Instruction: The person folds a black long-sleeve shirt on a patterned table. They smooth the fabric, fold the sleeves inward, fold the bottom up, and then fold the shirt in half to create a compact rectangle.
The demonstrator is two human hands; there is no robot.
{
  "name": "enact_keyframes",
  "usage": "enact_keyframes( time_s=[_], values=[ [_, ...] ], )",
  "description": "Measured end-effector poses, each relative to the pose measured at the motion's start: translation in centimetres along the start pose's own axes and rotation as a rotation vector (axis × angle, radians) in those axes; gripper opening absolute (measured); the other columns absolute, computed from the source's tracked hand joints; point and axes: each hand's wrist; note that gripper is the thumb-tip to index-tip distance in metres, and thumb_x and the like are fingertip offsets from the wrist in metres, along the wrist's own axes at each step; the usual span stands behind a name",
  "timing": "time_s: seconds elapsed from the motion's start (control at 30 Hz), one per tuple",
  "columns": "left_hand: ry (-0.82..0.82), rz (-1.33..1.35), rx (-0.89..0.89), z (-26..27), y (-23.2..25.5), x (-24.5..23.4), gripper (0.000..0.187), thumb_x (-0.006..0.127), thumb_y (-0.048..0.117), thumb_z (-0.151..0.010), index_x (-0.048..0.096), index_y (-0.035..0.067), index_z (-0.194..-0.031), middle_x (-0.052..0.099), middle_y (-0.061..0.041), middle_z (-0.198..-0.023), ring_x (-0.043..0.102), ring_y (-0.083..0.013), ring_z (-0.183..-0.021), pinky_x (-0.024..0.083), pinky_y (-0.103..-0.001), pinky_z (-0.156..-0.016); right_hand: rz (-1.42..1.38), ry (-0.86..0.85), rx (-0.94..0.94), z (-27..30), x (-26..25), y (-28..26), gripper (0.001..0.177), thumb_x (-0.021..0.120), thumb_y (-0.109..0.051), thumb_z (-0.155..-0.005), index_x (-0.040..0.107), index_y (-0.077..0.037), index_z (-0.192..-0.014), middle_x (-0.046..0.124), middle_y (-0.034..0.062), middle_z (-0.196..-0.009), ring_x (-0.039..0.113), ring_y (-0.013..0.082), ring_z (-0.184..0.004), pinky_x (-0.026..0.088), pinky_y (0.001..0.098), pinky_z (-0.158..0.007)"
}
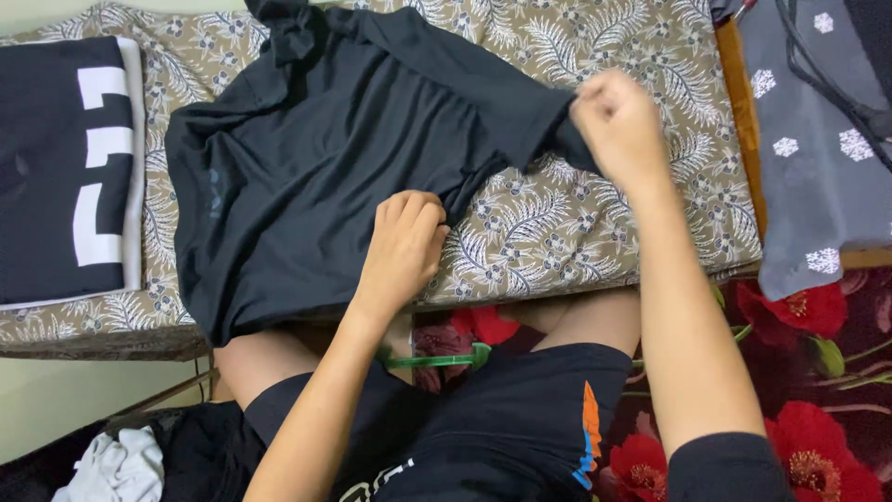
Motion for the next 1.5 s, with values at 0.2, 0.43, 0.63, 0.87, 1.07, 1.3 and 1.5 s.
enact_keyframes(
  time_s=[0.2, 0.43, 0.63, 0.87, 1.07, 1.3, 1.5],
  values=[
    [0.064, -0.024, 0.007, 0.0, 0.6, -0.2, 0.021, 0.068, 0.000, -0.084, 0.057, 0.002, -0.102, 0.061, -0.009, -0.112, 0.056, -0.0277, -0.105, 0.042, -0.038, -0.096, -0.049, 0.405, 0.003, -2.2, 0.1, 4.3, 0.060, 0.053, 0.013, -0.100, 0.031, -0.011, -0.150, 0.035, 0.0220, -0.158, 0.034, 0.0430, -0.149, 0.022, 0.0544, -0.125],
    [0.095, -0.141, 0.017, 0.0, -0.6, 0.7, 0.013, 0.070, 0.010, -0.093, 0.058, 0.012, -0.097, 0.055, -0.004, -0.096, 0.057, -0.0272, -0.100, 0.046, -0.038, -0.083, 0.293, 0.132, -0.334, 4.7, 3.4, 3.6, 0.021, 0.076, -0.019, -0.092, 0.074, -0.026, -0.112, 0.066, -0.0114, -0.110, 0.058, 0.0184, -0.118, 0.035, 0.0425, -0.111],
    [0.104, -0.149, 0.040, 0.2, -0.5, 0.8, 0.018, 0.077, 0.012, -0.088, 0.060, 0.012, -0.095, 0.054, -0.003, -0.096, 0.055, -0.0265, -0.101, 0.045, -0.037, -0.082, 0.471, 0.157, -0.339, 4.9, 4.6, 5.3, 0.028, 0.077, -0.025, -0.096, 0.071, -0.025, -0.123, 0.061, -0.0013, -0.130, 0.053, 0.0256, -0.125, 0.034, 0.0483, -0.109],
    [0.230, 0.095, -0.031, 0.9, -1.3, 0.8, 0.010, 0.075, 0.007, -0.093, 0.066, 0.011, -0.093, 0.063, -0.001, -0.088, 0.060, -0.0234, -0.092, 0.046, -0.034, -0.080, 0.327, 0.383, -0.446, 4.0, 2.2, 3.7, 0.011, 0.064, -0.029, -0.107, 0.068, -0.020, -0.101, 0.069, -0.0041, -0.108, 0.062, 0.0207, -0.105, 0.037, 0.0394, -0.104],
    [0.187, 0.142, 0.013, 1.7, -2.2, 1.4, 0.010, 0.081, 0.015, -0.090, 0.071, 0.013, -0.092, 0.070, -0.001, -0.083, 0.063, -0.0243, -0.084, 0.049, -0.036, -0.077, 0.194, 0.342, -0.342, 10.6, -2.0, 4.5, 0.015, 0.055, -0.022, -0.117, 0.066, -0.013, -0.112, 0.067, 0.0017, -0.101, 0.061, 0.0236, -0.096, 0.037, 0.0402, -0.104],
    [-0.085, 0.041, 0.142, 0.9, 0.1, -0.3, 0.026, 0.083, 0.027, -0.085, 0.070, 0.009, -0.098, 0.065, -0.007, -0.082, 0.062, -0.0276, -0.091, 0.047, -0.040, -0.087, 0.388, 0.094, -0.331, 17.8, -2.1, 5.6, 0.052, 0.080, -0.015, -0.084, 0.069, -0.016, -0.134, 0.063, 0.0088, -0.120, 0.058, 0.0327, -0.116, 0.046, 0.0449, -0.100],
    [-0.132, -0.078, 0.276, 0.7, 0.6, 1.1, 0.019, 0.081, 0.021, -0.083, 0.065, 0.012, -0.086, 0.057, -0.003, -0.084, 0.058, -0.0245, -0.093, 0.046, -0.039, -0.088, 0.223, 0.334, -0.144, 17.6, -0.2, 5.7, 0.054, 0.078, 0.005, -0.085, 0.060, 0.000, -0.135, 0.050, 0.0198, -0.132, 0.050, 0.0419, -0.125, 0.041, 0.0534, -0.108]
  ],
)
Point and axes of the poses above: each hand's wrist, its own z-axis away from the middle knuckle, its own x-axis out of the palm, y = z × x
